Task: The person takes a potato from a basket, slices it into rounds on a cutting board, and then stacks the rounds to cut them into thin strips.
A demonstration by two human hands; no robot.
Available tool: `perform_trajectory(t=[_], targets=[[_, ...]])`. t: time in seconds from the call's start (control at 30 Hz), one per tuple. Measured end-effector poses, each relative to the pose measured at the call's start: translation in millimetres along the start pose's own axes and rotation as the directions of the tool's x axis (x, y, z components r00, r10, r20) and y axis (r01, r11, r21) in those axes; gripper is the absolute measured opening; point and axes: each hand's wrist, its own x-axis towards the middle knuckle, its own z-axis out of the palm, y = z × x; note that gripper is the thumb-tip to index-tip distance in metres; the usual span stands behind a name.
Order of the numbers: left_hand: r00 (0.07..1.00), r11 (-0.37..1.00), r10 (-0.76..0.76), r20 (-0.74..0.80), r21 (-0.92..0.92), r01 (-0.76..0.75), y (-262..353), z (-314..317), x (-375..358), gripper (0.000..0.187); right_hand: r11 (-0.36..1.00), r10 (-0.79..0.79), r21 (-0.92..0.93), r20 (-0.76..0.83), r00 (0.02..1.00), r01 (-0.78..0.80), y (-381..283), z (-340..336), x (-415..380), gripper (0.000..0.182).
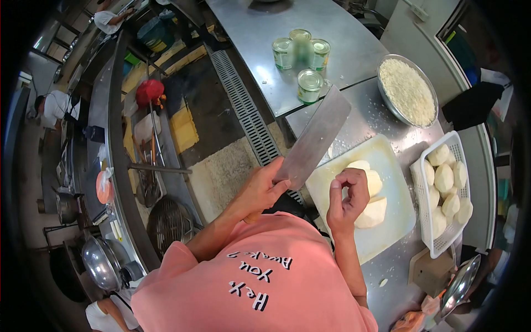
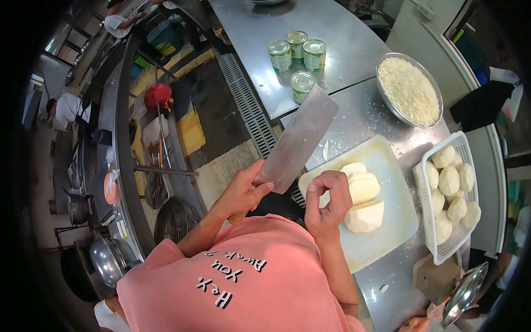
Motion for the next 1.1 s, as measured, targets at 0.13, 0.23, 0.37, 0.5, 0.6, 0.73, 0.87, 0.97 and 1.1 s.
perform_trajectory(t=[0.13, 0.23, 0.37, 0.5, 0.6, 0.73, 0.87, 0.97, 1.1], targets=[[1.0, 1.0, 0.018, 0.021, 0.007, -0.018, 6, 4, 5, 0.023, 1.0, 0.012, -0.024, -0.025, 1.0, -0.012, 1, -6, -2, 0.01], [0.999, 0.999, -0.004, 0.038, -0.049, 0.006, 4, 7, 8, 0.023, 0.999, 0.017, -0.036, -0.048, 0.999, -0.019, 4, -11, -5, 0.011], [0.995, 0.999, -0.022, 0.098, -0.028, 0.025, -2, 11, 16, 0.028, 0.998, 0.043, -0.039, -0.087, 0.995, -0.046, 7, -19, -9, 0.01], [0.961, 0.949, -0.213, 0.177, -0.198, 0.247, -11, 13, 25, 0.035, 0.993, 0.07, -0.082, -0.109, 0.992, -0.079, 17, -34, -18, 0.01], [0.931, 0.843, -0.319, 0.177, -0.395, 0.364, -37, 10, 43, 0.032, 0.982, 0.142, -0.103, -0.152, 0.978, -0.159, 21, -45, -28, 0.01], [0.889, 0.67, -0.402, 0.217, -0.593, 0.447, -55, -2, 59, 0.042, 0.964, 0.2, -0.13, -0.211, 0.957, -0.23, 27, -56, -39, 0.009], [0.884, 0.635, -0.404, 0.235, -0.624, 0.456, -62, -7, 65, 0.019, 0.953, 0.228, -0.14, -0.247, 0.942, -0.267, 29, -59, -47, 0.009], [0.885, 0.596, -0.398, 0.24, -0.667, 0.448, -66, -1, 74, 0.011, 0.951, 0.234, -0.138, -0.269, 0.934, -0.278, 30, -60, -51, 0.008], [0.895, 0.547, -0.385, 0.227, -0.725, 0.419, -73, 9, 95, 0.013, 0.943, 0.239, -0.162, -0.273, 0.932, -0.29, 26, -62, -49, 0.008]])
